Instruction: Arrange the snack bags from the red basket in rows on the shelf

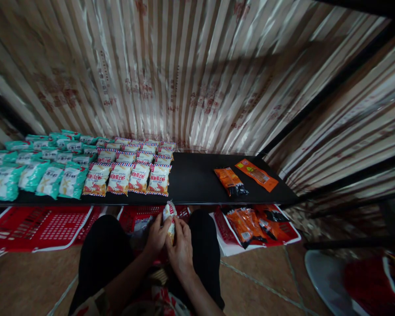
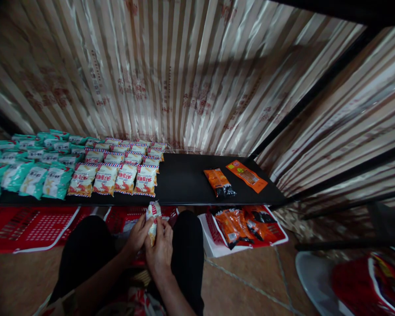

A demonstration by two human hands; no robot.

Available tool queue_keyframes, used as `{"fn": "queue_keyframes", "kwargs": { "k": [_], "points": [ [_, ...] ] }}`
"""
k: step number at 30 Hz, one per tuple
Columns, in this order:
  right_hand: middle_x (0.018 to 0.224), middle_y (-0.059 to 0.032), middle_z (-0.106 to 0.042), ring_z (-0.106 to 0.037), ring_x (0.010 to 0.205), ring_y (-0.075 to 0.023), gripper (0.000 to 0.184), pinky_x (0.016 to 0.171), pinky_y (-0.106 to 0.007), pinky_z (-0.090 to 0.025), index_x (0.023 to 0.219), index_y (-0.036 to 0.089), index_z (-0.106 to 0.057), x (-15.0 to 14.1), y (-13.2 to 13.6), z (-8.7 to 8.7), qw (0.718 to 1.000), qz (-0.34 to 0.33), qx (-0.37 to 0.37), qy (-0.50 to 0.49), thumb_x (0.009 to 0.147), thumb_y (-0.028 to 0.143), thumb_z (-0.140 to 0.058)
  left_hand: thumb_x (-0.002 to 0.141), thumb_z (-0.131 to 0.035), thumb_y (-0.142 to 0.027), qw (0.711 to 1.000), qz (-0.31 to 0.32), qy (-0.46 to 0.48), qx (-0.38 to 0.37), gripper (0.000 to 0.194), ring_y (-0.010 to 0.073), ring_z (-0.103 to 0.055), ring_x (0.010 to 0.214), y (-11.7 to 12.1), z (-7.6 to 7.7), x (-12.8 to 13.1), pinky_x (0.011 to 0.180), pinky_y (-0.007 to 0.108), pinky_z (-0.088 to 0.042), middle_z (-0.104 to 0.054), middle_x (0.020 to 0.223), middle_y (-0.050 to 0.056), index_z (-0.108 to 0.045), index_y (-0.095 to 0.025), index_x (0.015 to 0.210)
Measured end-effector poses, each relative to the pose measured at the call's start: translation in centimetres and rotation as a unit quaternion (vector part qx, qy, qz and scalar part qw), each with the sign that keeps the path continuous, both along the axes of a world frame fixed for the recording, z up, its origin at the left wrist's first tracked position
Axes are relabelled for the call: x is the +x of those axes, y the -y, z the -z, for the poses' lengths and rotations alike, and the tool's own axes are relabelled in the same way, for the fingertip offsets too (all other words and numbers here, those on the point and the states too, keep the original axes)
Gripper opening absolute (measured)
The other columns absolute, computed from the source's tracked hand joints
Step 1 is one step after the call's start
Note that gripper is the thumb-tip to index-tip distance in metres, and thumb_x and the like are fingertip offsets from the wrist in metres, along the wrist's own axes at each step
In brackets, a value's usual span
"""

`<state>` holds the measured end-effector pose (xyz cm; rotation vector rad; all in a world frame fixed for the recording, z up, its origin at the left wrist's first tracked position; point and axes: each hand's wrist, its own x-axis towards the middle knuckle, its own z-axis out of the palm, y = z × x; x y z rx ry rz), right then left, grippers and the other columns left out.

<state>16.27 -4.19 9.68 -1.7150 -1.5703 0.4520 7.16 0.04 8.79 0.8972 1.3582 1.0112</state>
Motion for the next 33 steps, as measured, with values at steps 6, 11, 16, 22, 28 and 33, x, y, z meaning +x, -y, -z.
{"fn": "queue_keyframes", "kwargs": {
  "k": [6, 11, 16, 22, 28, 33],
  "points": [
    [0.115, -0.0104, -0.055, -0.051, 0.107, -0.0251, 0.05, 0.092, -0.039, -0.046, 0.125, 0.022, -0.053, -0.4, 0.6, -0.3, 1.0, -0.015, 0.01, 0.01, 0.075, 0.023, -0.054, 0.069, -0.061, -0.054, 0.999, 0.01, 0.041, 0.011, 0.045, 0.0218, -0.064, 0.083, 0.1, -0.2, -0.2, 0.077, 0.03, -0.047, -0.069, 0.091, 0.009, -0.06, -0.016, 0.093],
    [0.114, -0.0098, -0.056, -0.052, 0.108, -0.0234, 0.051, 0.092, -0.037, -0.046, 0.127, 0.022, -0.05, -0.7, 1.0, -0.3, 0.999, -0.035, 0.024, 0.002, 0.076, 0.02, -0.053, 0.064, -0.065, -0.056, 0.997, 0.0, 0.08, 0.014, 0.05, 0.0222, -0.064, 0.085, 0.1, -1.1, -0.2, 0.077, 0.031, -0.048, -0.069, 0.092, 0.009, -0.058, -0.015, 0.093],
    [0.111, -0.0093, -0.058, -0.053, 0.106, -0.0215, 0.038, 0.093, -0.036, -0.045, 0.119, 0.021, -0.057, -0.5, 0.9, -0.2, 0.998, -0.046, 0.014, -0.042, 0.081, 0.024, -0.049, 0.06, -0.066, -0.058, 0.995, -0.016, 0.104, -0.001, 0.054, 0.0219, -0.065, 0.082, -0.1, -0.8, -0.4, 0.073, 0.03, -0.049, -0.069, 0.089, 0.009, -0.056, -0.015, 0.091],
    [0.109, -0.0103, -0.059, -0.053, 0.106, -0.0217, 0.033, 0.095, -0.039, -0.042, 0.112, 0.018, -0.057, 0.6, 0.1, -0.1, 0.995, -0.009, -0.007, -0.102, 0.083, 0.03, -0.048, 0.06, -0.064, -0.061, 0.989, -0.013, 0.141, -0.044, 0.06, 0.0224, -0.066, 0.073, -0.1, -1.2, -0.8, 0.064, 0.029, -0.05, -0.07, 0.082, 0.009, -0.058, -0.013, 0.095],
    [0.111, -0.0124, -0.059, -0.055, 0.106, -0.0246, 0.045, 0.095, -0.04, -0.042, 0.113, 0.016, -0.056, 1.5, -0.8, 0.2, 0.977, 0.032, -0.05, -0.202, 0.074, 0.039, -0.06, 0.066, -0.065, -0.055, 0.971, -0.012, 0.217, -0.096, 0.05, 0.0229, -0.067, 0.063, -0.2, -2.4, -1.1, 0.058, 0.031, -0.052, -0.071, 0.074, 0.01, -0.061, -0.012, 0.091],
    [0.106, -0.0094, -0.066, -0.061, 0.098, -0.0248, 0.049, 0.085, -0.038, -0.049, 0.114, 0.017, -0.054, 1.5, -1.0, -0.7, 0.91, -0.031, -0.165, -0.38, 0.075, 0.046, -0.06, 0.072, -0.063, -0.05, 0.968, -0.014, 0.222, -0.117, 0.046, 0.0219, -0.067, 0.063, -0.4, -2.1, -1.5, 0.054, 0.029, -0.051, -0.072, 0.077, 0.011, -0.062, -0.011, 0.096]
  ]
}}
